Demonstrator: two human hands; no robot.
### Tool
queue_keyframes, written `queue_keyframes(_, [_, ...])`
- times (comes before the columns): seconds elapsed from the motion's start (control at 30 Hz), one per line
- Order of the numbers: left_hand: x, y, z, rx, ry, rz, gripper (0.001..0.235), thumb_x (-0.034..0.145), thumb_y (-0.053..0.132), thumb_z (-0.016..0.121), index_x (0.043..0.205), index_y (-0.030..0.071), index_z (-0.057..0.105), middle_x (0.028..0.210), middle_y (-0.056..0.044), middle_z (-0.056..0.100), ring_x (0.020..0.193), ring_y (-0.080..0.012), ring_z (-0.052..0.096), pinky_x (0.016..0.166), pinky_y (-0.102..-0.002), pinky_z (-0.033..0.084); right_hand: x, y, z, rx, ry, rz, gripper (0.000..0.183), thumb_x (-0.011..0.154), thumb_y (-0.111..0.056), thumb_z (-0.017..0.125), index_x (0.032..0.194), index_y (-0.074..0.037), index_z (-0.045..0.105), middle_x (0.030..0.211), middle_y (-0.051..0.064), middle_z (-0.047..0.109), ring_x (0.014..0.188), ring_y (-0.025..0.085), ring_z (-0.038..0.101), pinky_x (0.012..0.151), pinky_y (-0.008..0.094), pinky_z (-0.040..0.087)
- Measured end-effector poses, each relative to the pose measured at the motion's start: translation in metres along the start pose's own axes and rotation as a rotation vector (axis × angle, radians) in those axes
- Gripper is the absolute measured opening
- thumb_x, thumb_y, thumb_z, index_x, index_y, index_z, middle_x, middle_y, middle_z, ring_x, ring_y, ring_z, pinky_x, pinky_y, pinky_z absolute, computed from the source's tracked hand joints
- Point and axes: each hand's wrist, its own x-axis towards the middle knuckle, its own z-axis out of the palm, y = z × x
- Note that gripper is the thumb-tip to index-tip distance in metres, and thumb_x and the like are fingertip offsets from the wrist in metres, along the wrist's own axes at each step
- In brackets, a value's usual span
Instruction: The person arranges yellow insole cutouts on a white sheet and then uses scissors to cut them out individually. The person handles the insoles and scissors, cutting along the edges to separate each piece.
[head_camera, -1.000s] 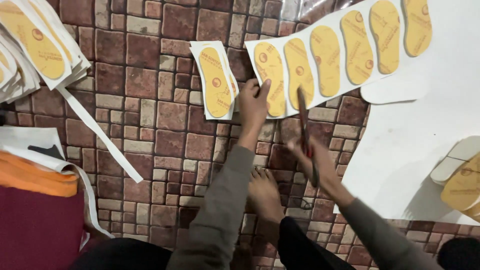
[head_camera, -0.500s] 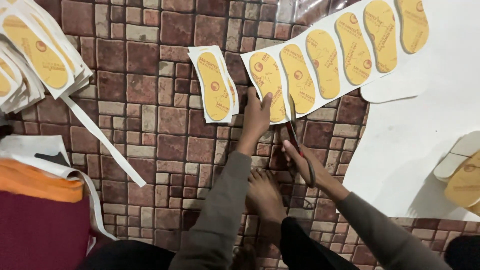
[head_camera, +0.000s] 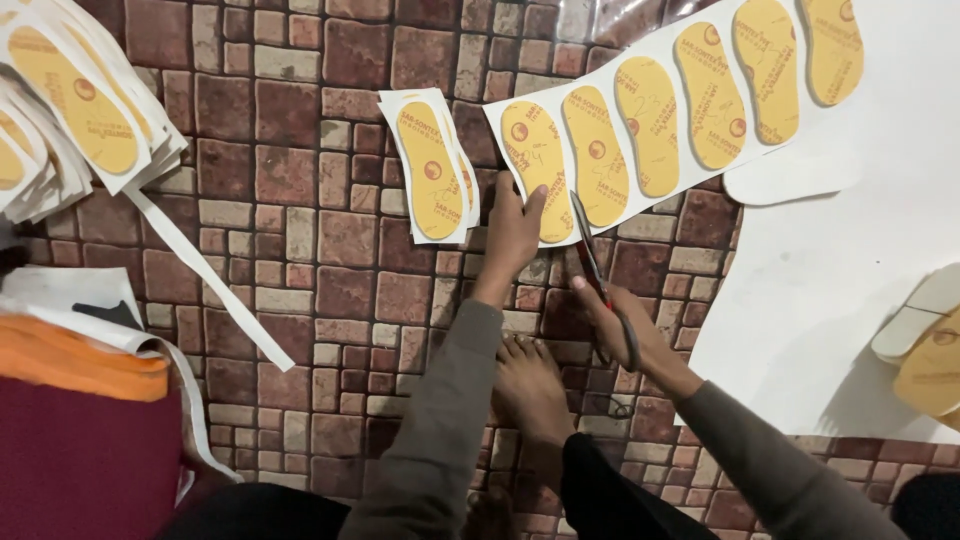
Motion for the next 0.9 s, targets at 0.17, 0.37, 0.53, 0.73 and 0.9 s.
queue_keyframes(0.17, [-0.002,-0.003,-0.001,-0.099,-0.042,-0.019,0.049,0.106,0.039,0.052,0.139,0.005,0.036,0.109,-0.029,0.073,0.104,-0.0375,0.074,0.091,-0.052,0.056,0.012,-0.024,0.002,0.319,-0.058,0.005,0.054,0.108,-0.058,0.045,0.081,-0.011,0.050,0.066,0.002,0.040,0.051,0.016,0.039,0.046,0.034,0.040])
queue_keyframes(0.37, [-0.001,-0.007,-0.002,-0.097,-0.062,-0.020,0.050,0.106,0.037,0.053,0.139,0.004,0.035,0.104,-0.025,0.074,0.098,-0.0336,0.074,0.089,-0.052,0.054,0.019,-0.019,-0.003,0.164,-0.001,-0.015,0.065,0.107,-0.063,0.041,0.075,-0.008,0.054,0.064,0.010,0.049,0.053,0.026,0.053,0.055,0.043,0.049])
queue_keyframes(0.53, [0.002,-0.011,0.000,-0.091,-0.054,-0.007,0.048,0.106,0.037,0.051,0.138,0.005,0.036,0.103,-0.023,0.074,0.097,-0.0330,0.074,0.087,-0.052,0.054,0.026,-0.036,-0.013,0.091,0.015,-0.049,0.065,0.107,-0.063,0.040,0.080,-0.007,0.059,0.067,0.011,0.052,0.058,0.026,0.056,0.062,0.045,0.050])
queue_keyframes(0.73, [-0.007,0.003,-0.005,-0.134,-0.078,-0.014,0.050,0.106,0.036,0.052,0.139,0.001,0.037,0.106,-0.026,0.072,0.100,-0.0344,0.072,0.090,-0.052,0.054,0.013,-0.078,-0.024,0.090,-0.019,-0.074,0.080,0.102,-0.072,0.037,0.103,0.003,0.066,0.095,0.028,0.065,0.094,0.044,0.069,0.082,0.054,0.054])
queue_keyframes(0.9, [-0.011,0.011,-0.006,-0.137,-0.063,-0.034,0.050,0.106,0.034,0.051,0.141,0.001,0.036,0.108,-0.026,0.072,0.104,-0.0370,0.073,0.092,-0.053,0.054,0.054,-0.022,-0.032,0.161,-0.050,0.010,0.064,0.102,-0.073,0.047,0.081,-0.012,0.050,0.067,0.003,0.044,0.049,0.015,0.045,0.045,0.032,0.040])
